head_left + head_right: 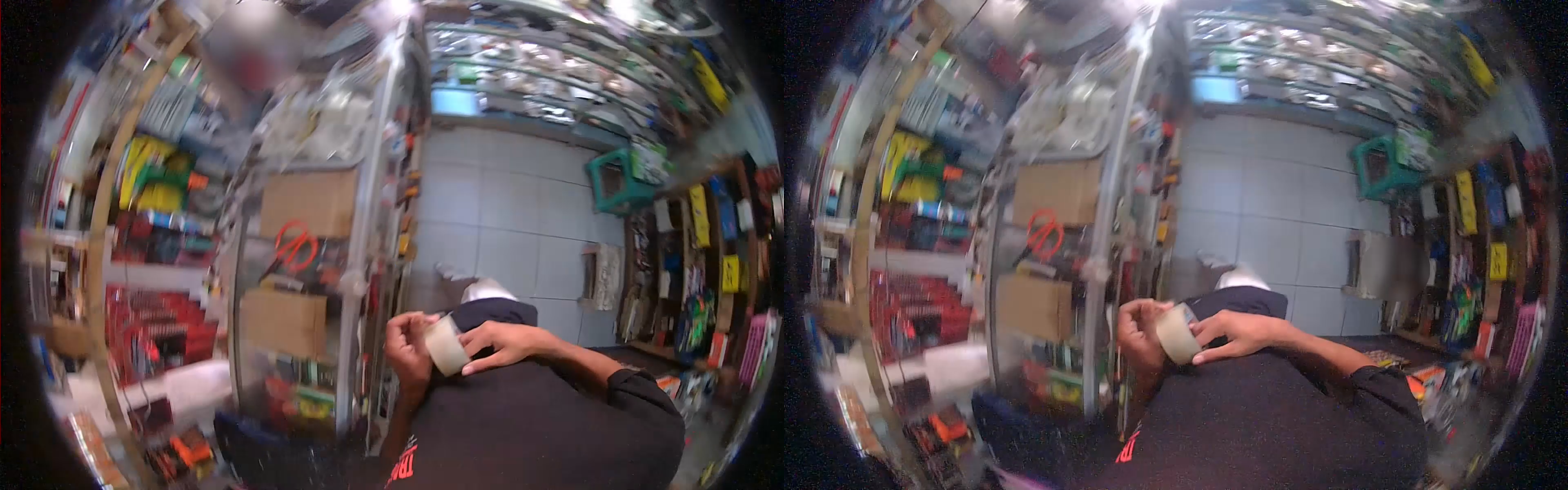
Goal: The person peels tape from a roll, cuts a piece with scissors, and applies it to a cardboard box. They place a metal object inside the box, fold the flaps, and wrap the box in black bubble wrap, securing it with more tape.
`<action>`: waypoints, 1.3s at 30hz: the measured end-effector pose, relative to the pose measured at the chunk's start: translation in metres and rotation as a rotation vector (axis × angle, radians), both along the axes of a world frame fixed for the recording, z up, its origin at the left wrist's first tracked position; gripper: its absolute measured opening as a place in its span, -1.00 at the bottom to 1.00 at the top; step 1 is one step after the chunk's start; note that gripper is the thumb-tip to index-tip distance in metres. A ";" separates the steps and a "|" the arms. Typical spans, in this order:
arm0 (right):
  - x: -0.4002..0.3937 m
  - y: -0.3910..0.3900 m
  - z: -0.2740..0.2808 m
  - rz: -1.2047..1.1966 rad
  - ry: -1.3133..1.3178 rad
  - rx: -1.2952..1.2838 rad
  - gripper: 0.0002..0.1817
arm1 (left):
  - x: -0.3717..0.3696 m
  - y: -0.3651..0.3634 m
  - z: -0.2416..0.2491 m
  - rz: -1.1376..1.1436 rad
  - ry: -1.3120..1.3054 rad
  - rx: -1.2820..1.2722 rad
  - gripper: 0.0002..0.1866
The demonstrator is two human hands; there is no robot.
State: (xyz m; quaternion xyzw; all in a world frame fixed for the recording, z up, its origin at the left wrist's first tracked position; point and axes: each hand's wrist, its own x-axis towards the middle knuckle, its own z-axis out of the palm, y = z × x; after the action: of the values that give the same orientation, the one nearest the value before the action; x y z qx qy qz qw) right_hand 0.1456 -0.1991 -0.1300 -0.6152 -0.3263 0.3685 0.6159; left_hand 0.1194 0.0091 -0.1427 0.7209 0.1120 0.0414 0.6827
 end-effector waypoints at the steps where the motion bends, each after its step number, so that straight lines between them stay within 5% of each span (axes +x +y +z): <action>1: 0.005 0.003 0.002 0.041 0.025 -0.010 -0.59 | -0.002 0.002 0.001 0.041 0.001 -0.059 -0.85; 20: 0.055 0.063 -0.006 0.304 0.157 -0.020 -0.64 | -0.050 0.053 0.019 0.197 -0.023 -0.100 -0.86; 29: 0.078 0.118 0.008 -0.015 -0.075 -0.136 -0.74 | -0.087 0.071 0.020 0.255 0.032 -0.126 -0.87; 34: 0.122 0.174 -0.002 -0.148 -0.418 -0.079 -0.84 | -0.111 0.079 0.012 0.293 0.036 -0.172 -0.88; 39: 0.201 0.242 -0.005 -0.234 -0.777 -0.147 -0.65 | -0.120 0.090 0.016 0.309 -0.049 -0.195 -0.88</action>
State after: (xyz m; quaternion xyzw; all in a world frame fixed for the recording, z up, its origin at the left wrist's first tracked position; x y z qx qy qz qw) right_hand 0.3462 0.0429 -0.1349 -0.7840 -0.4351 0.0584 0.4388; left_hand -0.0011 0.0991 -0.1272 0.6243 0.2082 0.1524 0.7373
